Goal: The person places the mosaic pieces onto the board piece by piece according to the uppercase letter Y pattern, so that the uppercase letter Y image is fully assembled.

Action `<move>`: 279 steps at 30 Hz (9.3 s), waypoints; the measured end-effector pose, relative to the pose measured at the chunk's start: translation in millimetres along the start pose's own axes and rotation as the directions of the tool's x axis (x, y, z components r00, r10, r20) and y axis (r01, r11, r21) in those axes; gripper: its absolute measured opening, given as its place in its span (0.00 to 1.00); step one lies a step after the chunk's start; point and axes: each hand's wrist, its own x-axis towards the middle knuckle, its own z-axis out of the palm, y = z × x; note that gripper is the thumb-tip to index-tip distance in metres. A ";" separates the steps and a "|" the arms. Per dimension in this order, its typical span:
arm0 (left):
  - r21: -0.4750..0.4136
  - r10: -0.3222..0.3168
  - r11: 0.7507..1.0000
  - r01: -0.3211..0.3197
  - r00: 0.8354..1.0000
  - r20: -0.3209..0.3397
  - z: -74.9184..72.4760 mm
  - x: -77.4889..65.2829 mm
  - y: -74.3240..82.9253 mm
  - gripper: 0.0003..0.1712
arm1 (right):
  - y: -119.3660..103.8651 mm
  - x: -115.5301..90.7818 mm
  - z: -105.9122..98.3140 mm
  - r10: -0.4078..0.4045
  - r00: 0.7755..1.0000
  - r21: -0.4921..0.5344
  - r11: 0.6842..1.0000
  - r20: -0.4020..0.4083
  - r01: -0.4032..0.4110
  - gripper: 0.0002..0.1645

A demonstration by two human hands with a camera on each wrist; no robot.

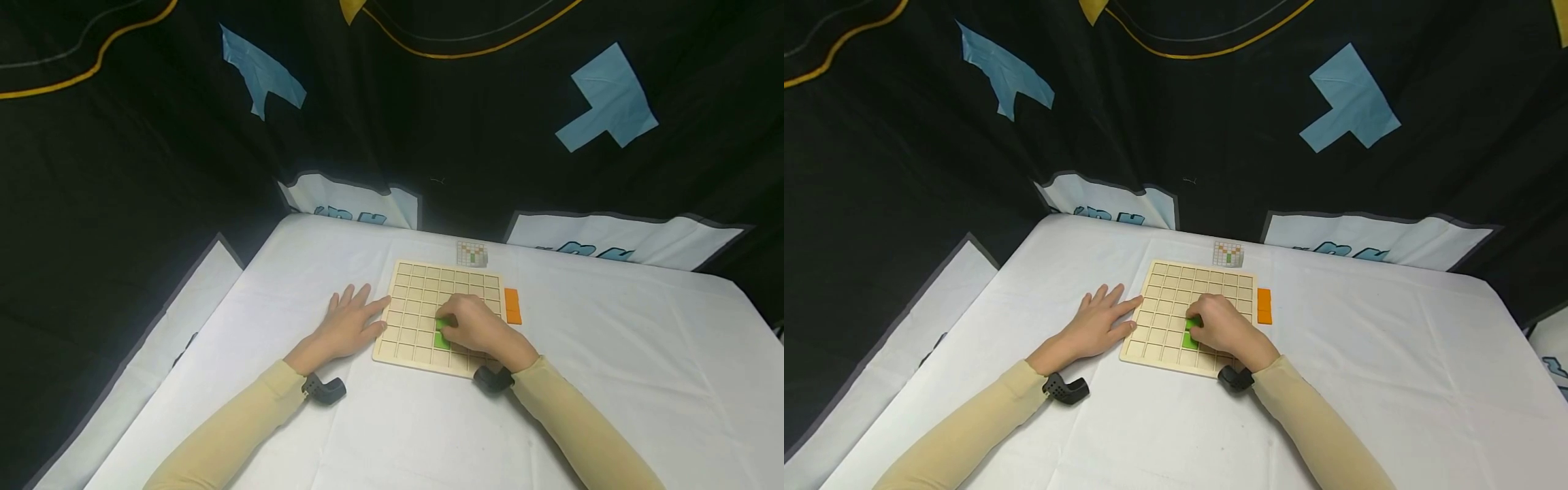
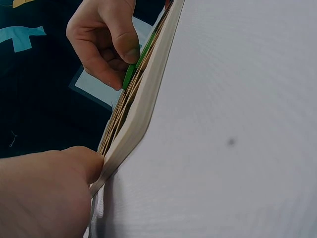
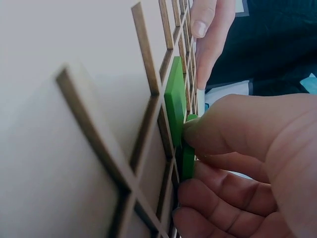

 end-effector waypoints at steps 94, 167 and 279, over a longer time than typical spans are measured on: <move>-0.006 -0.006 1.000 0.006 1.000 -0.001 1.3 1.8 -0.5 0.33 | 48.2 -76.3 -44.7 0.257 0.965 0.007 0.966 -0.047 -0.257 0.16; -0.010 0.010 1.000 -0.010 1.000 -0.009 1.8 1.5 -3.5 0.33 | 31.2 -118.9 -24.3 0.183 0.981 -0.055 0.981 -0.061 -0.186 0.18; -0.023 -0.003 1.000 0.003 1.000 0.012 1.3 2.4 -1.0 0.34 | 29.3 -28.5 -26.1 0.000 0.997 -0.018 1.000 -0.074 -0.002 0.06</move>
